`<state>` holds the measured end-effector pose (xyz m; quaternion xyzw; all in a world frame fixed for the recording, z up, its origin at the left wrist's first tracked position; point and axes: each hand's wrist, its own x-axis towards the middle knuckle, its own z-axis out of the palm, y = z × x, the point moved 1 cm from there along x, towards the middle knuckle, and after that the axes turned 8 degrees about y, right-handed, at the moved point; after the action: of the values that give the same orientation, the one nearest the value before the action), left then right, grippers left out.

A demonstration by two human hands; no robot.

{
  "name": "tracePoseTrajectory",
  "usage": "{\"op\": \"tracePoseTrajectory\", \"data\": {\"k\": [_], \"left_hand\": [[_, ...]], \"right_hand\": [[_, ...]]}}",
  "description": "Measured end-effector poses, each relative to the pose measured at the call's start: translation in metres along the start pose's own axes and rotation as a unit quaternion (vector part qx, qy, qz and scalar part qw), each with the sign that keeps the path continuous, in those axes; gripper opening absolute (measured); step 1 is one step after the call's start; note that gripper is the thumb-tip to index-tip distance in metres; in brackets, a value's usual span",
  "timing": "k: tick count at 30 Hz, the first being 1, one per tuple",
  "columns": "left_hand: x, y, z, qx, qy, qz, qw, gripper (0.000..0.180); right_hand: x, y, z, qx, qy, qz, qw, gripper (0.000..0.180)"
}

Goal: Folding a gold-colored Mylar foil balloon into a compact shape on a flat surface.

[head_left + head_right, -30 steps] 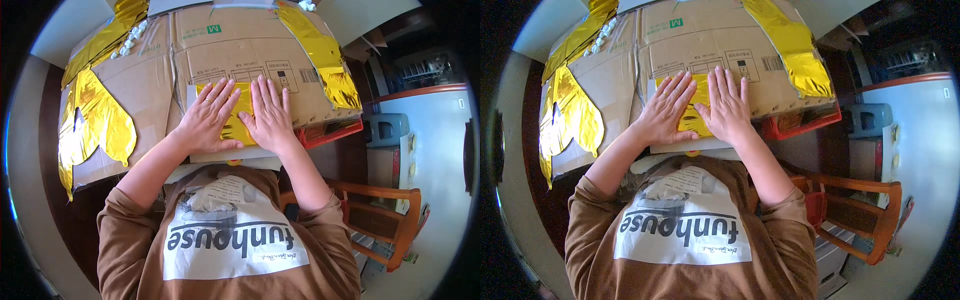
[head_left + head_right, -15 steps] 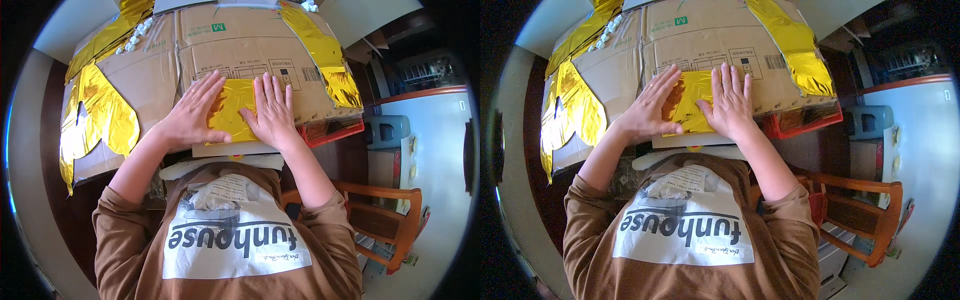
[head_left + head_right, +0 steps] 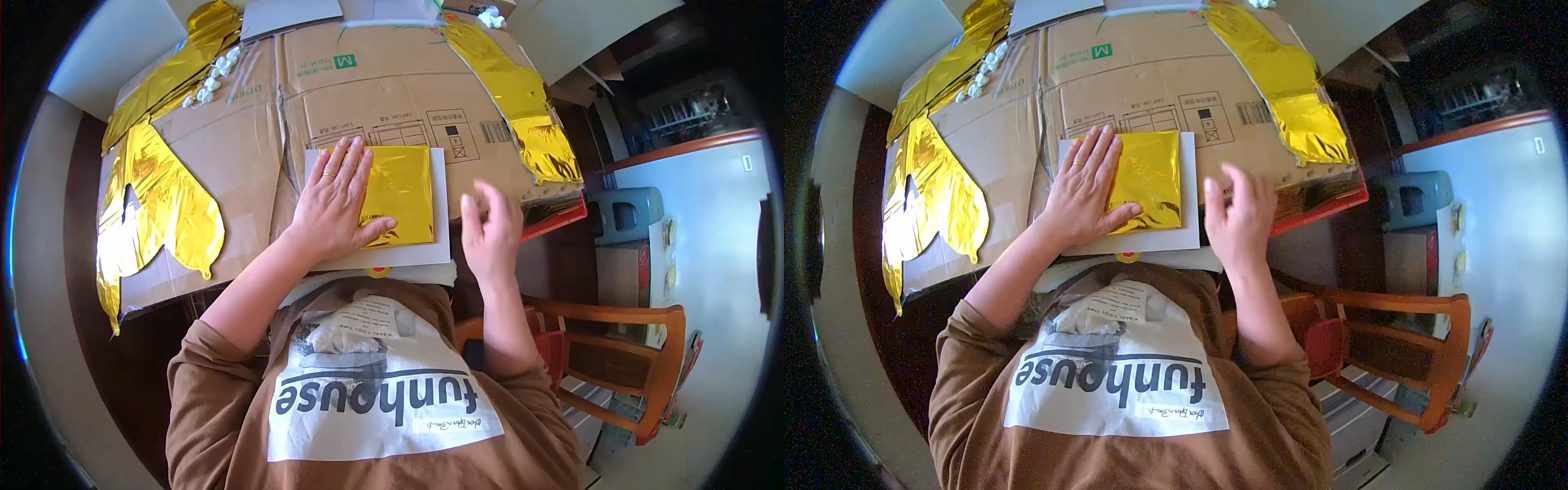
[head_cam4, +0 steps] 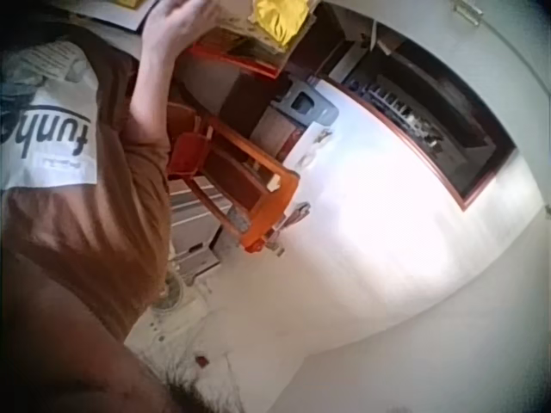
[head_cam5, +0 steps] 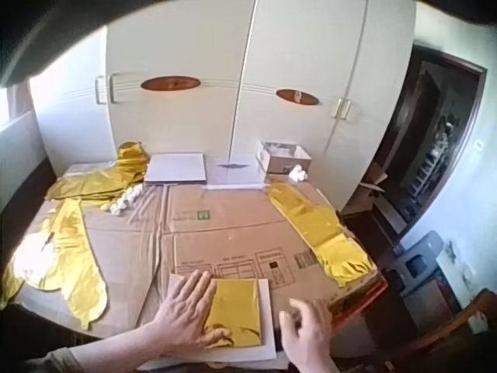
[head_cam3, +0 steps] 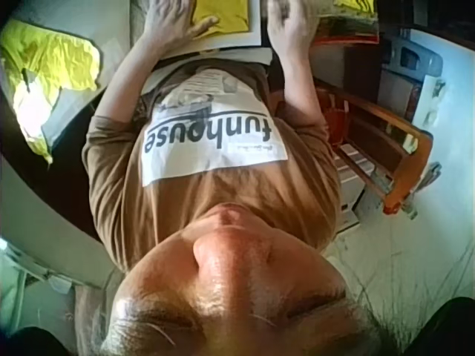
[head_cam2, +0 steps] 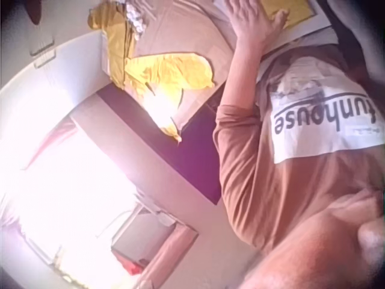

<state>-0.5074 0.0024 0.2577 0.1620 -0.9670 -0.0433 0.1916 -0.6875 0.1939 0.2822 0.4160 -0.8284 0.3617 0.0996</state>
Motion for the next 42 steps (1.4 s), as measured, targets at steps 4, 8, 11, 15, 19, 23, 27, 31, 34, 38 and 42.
{"op": "tracePoseTrajectory", "data": {"k": [4, 8, 11, 15, 19, 23, 27, 31, 34, 38, 42], "left_hand": [[0.001, 0.001, -0.003, -0.005, -0.007, -0.003, 1.000, 0.103], [0.005, 0.002, -0.004, -0.009, -0.005, 0.001, 1.000, 0.103], [0.004, 0.000, -0.004, -0.010, 0.005, -0.001, 1.000, 0.102], [0.006, -0.001, -0.007, -0.008, 0.001, -0.006, 1.000, 0.102], [0.005, 0.001, -0.010, -0.008, -0.005, -0.017, 1.000, 0.101], [0.006, 0.002, -0.008, -0.009, 0.001, -0.019, 1.000, 0.101], [0.006, 0.003, -0.005, -0.010, 0.008, -0.013, 1.000, 0.101], [0.004, 0.001, -0.005, -0.006, 0.017, -0.009, 1.000, 0.102], [0.003, 0.001, -0.004, -0.003, 0.020, -0.011, 1.000, 0.101], [0.002, 0.002, -0.004, -0.006, 0.029, -0.013, 0.999, 0.101], [-0.001, 0.002, -0.006, 0.000, -0.011, -0.034, 0.999, 0.102]], "right_hand": [[-0.037, 0.010, -0.004, 0.173, -0.108, 0.231, 0.951, 0.026], [-0.048, 0.010, 0.015, 0.407, -0.157, 0.389, 0.811, 0.021], [-0.039, 0.010, 0.013, 0.401, -0.132, 0.387, 0.820, 0.017], [-0.021, 0.047, -0.017, 0.350, -0.106, 0.387, 0.846, 0.019], [0.008, 0.101, -0.073, 0.236, -0.076, 0.333, 0.910, 0.017], [0.037, 0.150, -0.111, 0.219, 0.036, 0.317, 0.922, 0.017], [0.076, 0.136, -0.078, 0.285, 0.098, 0.270, 0.915, 0.023], [0.110, 0.075, 0.003, 0.188, 0.007, 0.193, 0.963, 0.017], [0.117, 0.042, 0.039, 0.048, -0.117, 0.023, 0.992, 0.019], [0.122, 0.018, 0.038, -0.012, -0.366, -0.005, 0.930, 0.019], [0.122, 0.019, 0.029, -0.002, -0.493, 0.002, 0.870, 0.023]]}}
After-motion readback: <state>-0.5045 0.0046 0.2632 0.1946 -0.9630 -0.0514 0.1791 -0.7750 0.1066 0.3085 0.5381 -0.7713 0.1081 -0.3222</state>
